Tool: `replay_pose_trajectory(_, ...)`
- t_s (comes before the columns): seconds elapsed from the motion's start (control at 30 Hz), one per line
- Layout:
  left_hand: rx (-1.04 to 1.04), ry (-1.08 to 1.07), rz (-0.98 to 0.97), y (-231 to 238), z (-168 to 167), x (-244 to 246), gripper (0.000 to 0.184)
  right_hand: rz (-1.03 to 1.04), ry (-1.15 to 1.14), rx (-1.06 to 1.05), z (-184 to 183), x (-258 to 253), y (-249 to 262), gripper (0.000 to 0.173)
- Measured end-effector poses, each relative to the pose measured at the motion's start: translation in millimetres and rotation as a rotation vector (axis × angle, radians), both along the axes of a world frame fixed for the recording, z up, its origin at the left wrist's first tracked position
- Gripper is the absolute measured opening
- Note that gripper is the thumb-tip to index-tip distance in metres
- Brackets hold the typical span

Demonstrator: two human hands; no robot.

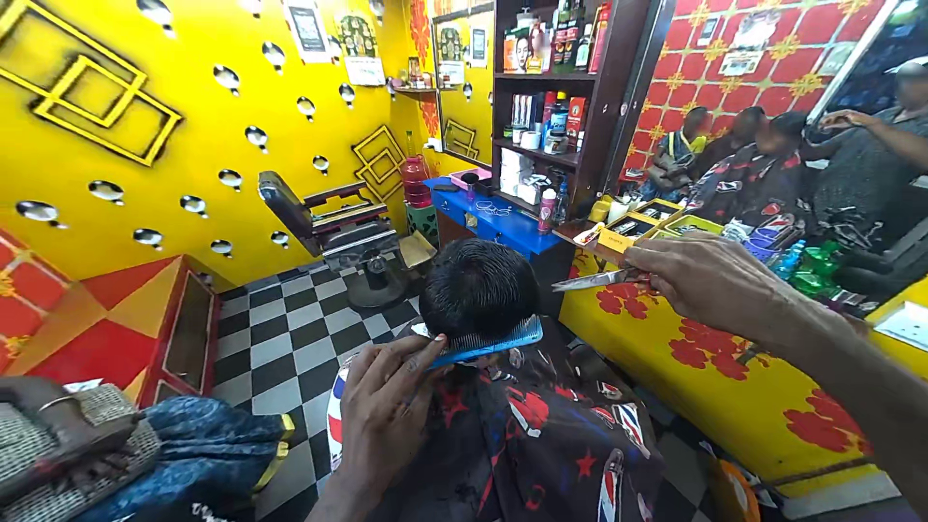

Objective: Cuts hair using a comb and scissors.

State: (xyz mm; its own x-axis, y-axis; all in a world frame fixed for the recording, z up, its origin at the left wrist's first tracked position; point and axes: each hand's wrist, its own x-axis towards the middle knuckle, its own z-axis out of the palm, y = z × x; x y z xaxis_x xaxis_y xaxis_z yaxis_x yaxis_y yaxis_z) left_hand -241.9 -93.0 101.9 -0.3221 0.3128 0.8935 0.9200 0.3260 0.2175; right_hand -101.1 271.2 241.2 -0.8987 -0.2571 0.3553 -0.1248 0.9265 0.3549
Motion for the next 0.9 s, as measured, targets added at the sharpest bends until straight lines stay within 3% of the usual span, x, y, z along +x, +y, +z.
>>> replay_pose_trajectory(0.07, 0.023, -0.018, 0.002, 1.5, 1.4, -3.1, 0.027, -0.01, -0.012, 0.105, 7.7, -4.7, -4.5, 0.037)
replay_pose_trajectory(0.17, 0.059, -0.033, 0.026, 5.9, 5.9, -5.6, 0.029, 0.014, 0.027, 0.159, 13.7, -11.6, -13.5, 0.028)
replay_pose_trajectory(0.3, 0.086, -0.033, 0.089, 9.7, 18.3, -7.5, 0.03, 0.052, -0.023, 0.195, 23.4, -27.4, -14.5, 0.042)
replay_pose_trajectory(0.37, 0.089, -0.027, 0.118, 11.6, 24.7, -7.7, 0.029, 0.079, 0.002, 0.197, 25.0, -35.4, -15.5, 0.029)
replay_pose_trajectory(0.47, 0.092, -0.002, 0.158, 14.6, 33.0, -7.8, 0.029, 0.101, -0.02, 0.209, 29.8, -44.0, -17.8, 0.03)
replay_pose_trajectory(0.57, 0.089, 0.038, 0.189, 17.5, 39.8, -8.7, 0.029, 0.095, -0.104, 0.257, 33.0, -53.4, -22.8, 0.058)
replay_pose_trajectory(0.63, 0.091, 0.061, 0.195, 18.7, 42.1, -9.6, 0.028, 0.089, -0.122, 0.269, 33.3, -58.1, -30.5, 0.063)
replay_pose_trajectory(0.73, 0.091, 0.073, 0.204, 19.2, 43.3, -9.7, 0.028, 0.11, -0.115, 0.278, 35.2, -60.1, -46.8, 0.055)
replay_pose_trajectory(0.83, 0.089, 0.065, 0.197, 17.9, 43.0, -10.2, 0.028, 0.133, -0.035, 0.31, 33.0, -59.9, -57.7, 0.03)
replay_pose_trajectory(0.9, 0.089, 0.061, 0.196, 16.7, 43.0, -11.1, 0.028, 0.143, -0.015, 0.306, 34.5, -57.3, -54.7, 0.026)
